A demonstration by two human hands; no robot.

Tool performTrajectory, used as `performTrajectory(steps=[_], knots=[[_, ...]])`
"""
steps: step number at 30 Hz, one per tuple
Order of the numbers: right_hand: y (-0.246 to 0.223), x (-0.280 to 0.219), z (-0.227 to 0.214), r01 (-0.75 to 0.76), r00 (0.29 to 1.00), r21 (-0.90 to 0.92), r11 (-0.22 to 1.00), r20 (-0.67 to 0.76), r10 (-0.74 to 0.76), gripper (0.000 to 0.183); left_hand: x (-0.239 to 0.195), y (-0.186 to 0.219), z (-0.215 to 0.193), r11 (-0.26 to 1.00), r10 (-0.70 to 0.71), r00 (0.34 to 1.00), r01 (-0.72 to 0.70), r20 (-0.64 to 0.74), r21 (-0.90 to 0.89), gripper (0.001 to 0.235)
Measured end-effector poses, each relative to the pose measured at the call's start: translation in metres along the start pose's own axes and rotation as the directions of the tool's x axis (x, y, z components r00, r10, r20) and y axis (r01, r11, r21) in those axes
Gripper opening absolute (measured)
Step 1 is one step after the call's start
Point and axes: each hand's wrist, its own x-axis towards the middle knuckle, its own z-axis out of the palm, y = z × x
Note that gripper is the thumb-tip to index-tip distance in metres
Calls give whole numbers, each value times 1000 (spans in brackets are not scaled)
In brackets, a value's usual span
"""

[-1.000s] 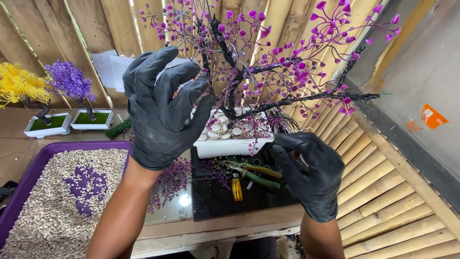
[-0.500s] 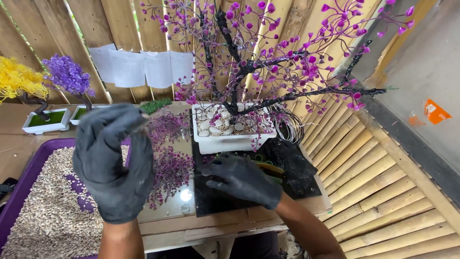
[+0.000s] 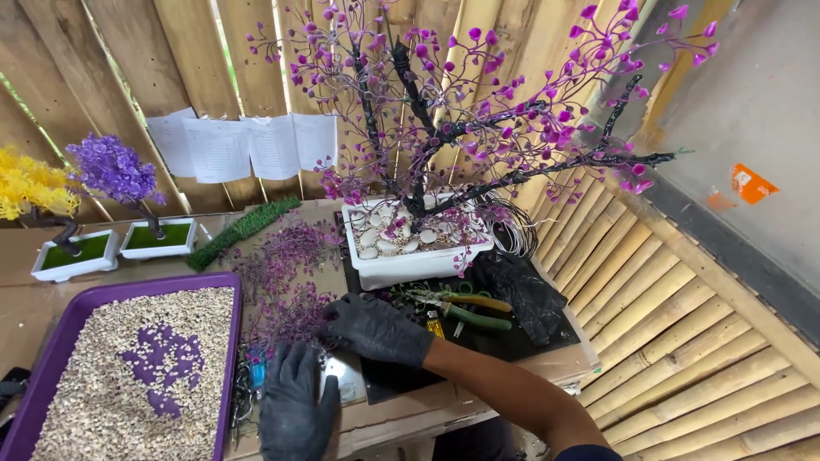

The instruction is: The person is meticulously assembling an artificial bonsai tree by attaching small purple flower clusters to a wire frame structure.

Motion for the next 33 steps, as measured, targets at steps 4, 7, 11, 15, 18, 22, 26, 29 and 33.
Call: performTrajectory(steps=[4,7,11,15,18,22,26,29,33], knots=[[3,-2,8,-64,997,-14,998,38,65,23,-5,-20,26,979,191,973,-179,-131,97,64],[1,-2,5,-97,995,9,995,6,97,9,-4,-17,27,954,266,946,-231,-183,193,64],[-12,-7,-9,-217,973,182,959,-36,227,15,-4,-23,34,963,179,984,-173,-13,208,71],[-12,-17,-10,-232,947,331,915,-138,290,27,-6,-15,28,948,294,928,-252,-228,196,64],[-23,-21,-21,-154,936,196,968,-284,207,24,-8,-14,28,955,206,968,-168,-143,245,77],[-25,-49,0,-254,923,-8,967,-300,240,19,-9,-15,27,943,260,946,-205,-194,263,80],[-24,-74,19,-525,787,80,847,-332,519,19,-8,-21,38,950,228,953,-173,-199,261,87],[-26,-101,28,-483,835,-330,811,-454,312,30,-11,1,10,936,305,878,-206,-369,286,72],[-44,-81,-22,-665,538,236,708,-506,674,16,-10,-9,25,960,222,941,-164,-257,228,84]])
